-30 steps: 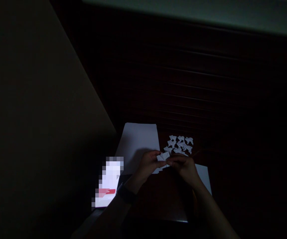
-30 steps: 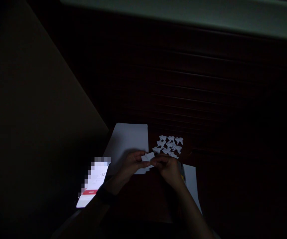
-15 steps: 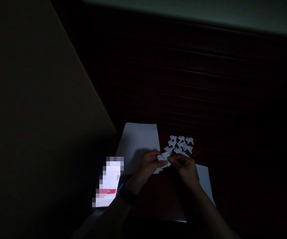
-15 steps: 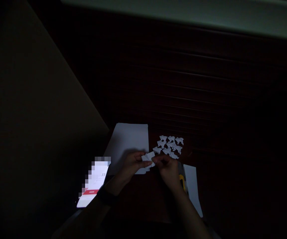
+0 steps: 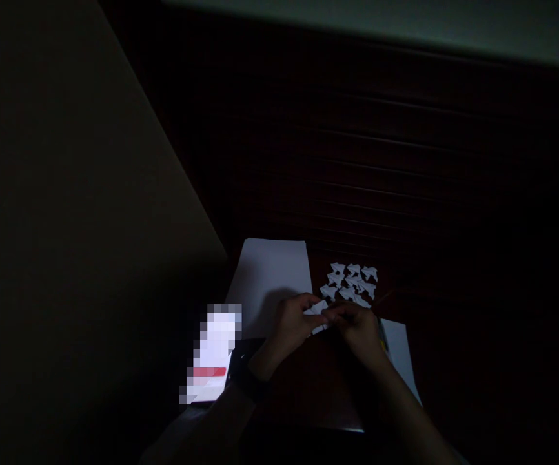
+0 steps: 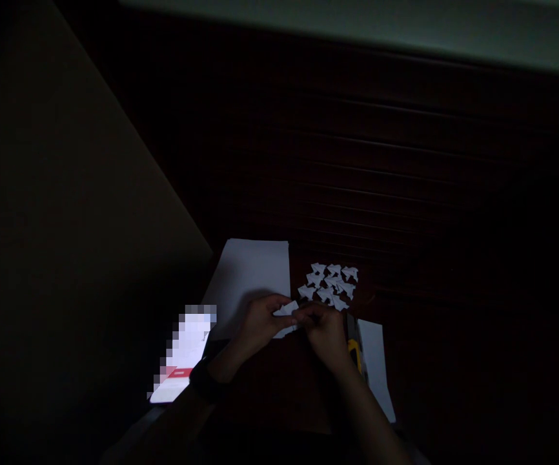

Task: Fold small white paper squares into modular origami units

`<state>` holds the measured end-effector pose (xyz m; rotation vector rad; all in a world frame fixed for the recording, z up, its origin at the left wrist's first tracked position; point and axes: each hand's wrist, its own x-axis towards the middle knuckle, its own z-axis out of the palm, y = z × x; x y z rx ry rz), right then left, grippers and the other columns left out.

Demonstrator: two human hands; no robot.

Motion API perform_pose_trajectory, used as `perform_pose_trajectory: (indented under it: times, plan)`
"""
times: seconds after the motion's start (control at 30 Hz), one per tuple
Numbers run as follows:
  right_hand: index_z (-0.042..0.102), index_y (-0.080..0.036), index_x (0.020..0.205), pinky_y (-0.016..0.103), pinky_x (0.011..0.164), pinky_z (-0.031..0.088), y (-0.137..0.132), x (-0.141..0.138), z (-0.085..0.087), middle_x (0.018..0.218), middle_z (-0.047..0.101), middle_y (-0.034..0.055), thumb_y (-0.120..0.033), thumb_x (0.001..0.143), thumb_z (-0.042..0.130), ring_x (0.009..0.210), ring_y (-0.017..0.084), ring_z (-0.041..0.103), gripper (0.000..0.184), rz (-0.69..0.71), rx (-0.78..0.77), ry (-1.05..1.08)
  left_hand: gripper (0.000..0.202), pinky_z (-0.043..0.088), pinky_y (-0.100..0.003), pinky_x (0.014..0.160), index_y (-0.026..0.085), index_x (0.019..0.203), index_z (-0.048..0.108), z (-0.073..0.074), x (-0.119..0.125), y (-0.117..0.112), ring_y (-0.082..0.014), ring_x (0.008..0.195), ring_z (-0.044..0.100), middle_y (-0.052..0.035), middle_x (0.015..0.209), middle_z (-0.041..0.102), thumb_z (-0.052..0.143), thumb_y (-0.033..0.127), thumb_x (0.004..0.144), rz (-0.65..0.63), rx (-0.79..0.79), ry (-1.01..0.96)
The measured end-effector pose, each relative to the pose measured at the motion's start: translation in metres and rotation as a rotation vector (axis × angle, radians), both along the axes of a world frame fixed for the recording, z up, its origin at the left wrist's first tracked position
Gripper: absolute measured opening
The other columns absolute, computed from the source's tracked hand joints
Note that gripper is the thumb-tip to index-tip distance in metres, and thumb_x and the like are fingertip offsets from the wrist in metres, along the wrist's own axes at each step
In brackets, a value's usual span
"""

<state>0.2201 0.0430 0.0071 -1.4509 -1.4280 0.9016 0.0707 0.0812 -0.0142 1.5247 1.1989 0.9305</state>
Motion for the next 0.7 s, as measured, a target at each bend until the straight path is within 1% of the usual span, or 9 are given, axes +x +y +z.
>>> perform_pose_trajectory:
  times: [0.07,0.17,0.23,0.43,0.53,0.7]
  plan:
    - [0.071,-0.023,0.075,0.033,0.072,0.047,0.0,0.001,0.001,0.084,0.07,0.0042,-0.026,0.074,0.059,0.077,0.021,0.063,0.012,0.004,-0.006,0.008,0.026,0.045,-0.026,0.062,0.019,0.08,0.069,0.001,0.0,0.0,-0.0185,0.07,0.06,-0.0022,0.076,0.068,0.073,0.036,0.061,-0.003,-0.001,0.019]
    - [0.07,-0.021,0.073,0.033,0.07,0.047,0.001,0.003,-0.002,0.077,0.07,0.0038,-0.03,0.073,0.062,0.074,0.022,0.063,0.012,-0.045,-0.052,0.055,0.024,0.043,-0.024,0.058,0.019,0.077,0.069,0.001,0.0,-0.001,-0.0175,0.066,0.06,-0.0016,0.072,0.067,0.07,0.039,0.064,-0.017,-0.009,0.015]
    - [0.069,-0.02,0.072,0.032,0.067,0.047,0.002,0.004,-0.005,0.073,0.07,0.0037,-0.033,0.071,0.064,0.071,0.021,0.063,0.014,-0.081,-0.086,0.079,0.024,0.043,-0.024,0.057,0.019,0.077,0.069,0.001,-0.001,-0.001,-0.0176,0.065,0.06,-0.0018,0.071,0.067,0.07,0.039,0.063,-0.014,-0.014,0.008]
    - [0.068,-0.018,0.069,0.03,0.061,0.045,0.002,0.004,-0.012,0.068,0.069,0.0036,-0.035,0.068,0.068,0.065,0.02,0.061,0.017,-0.163,-0.136,0.097,0.022,0.044,-0.025,0.059,0.018,0.079,0.068,0.003,-0.001,0.0,-0.0189,0.069,0.061,-0.0039,0.076,0.069,0.072,0.033,0.063,-0.04,-0.042,-0.049]
    - [0.068,-0.017,0.071,0.029,0.059,0.044,0.002,0.005,-0.012,0.068,0.068,0.0039,-0.037,0.069,0.068,0.064,0.019,0.06,0.02,-0.163,-0.153,0.12,0.024,0.046,-0.026,0.061,0.018,0.081,0.068,0.002,-0.002,0.0,-0.0198,0.072,0.062,-0.0047,0.078,0.069,0.073,0.031,0.061,-0.053,-0.07,-0.074]
    - [0.067,-0.017,0.072,0.029,0.061,0.044,0.002,0.004,-0.013,0.069,0.067,0.0044,-0.039,0.07,0.066,0.066,0.019,0.06,0.022,-0.147,-0.136,0.149,0.021,0.047,-0.027,0.062,0.016,0.077,0.067,0.001,-0.002,0.001,-0.0202,0.072,0.063,-0.0057,0.079,0.069,0.073,0.028,0.061,-0.04,-0.13,-0.122]
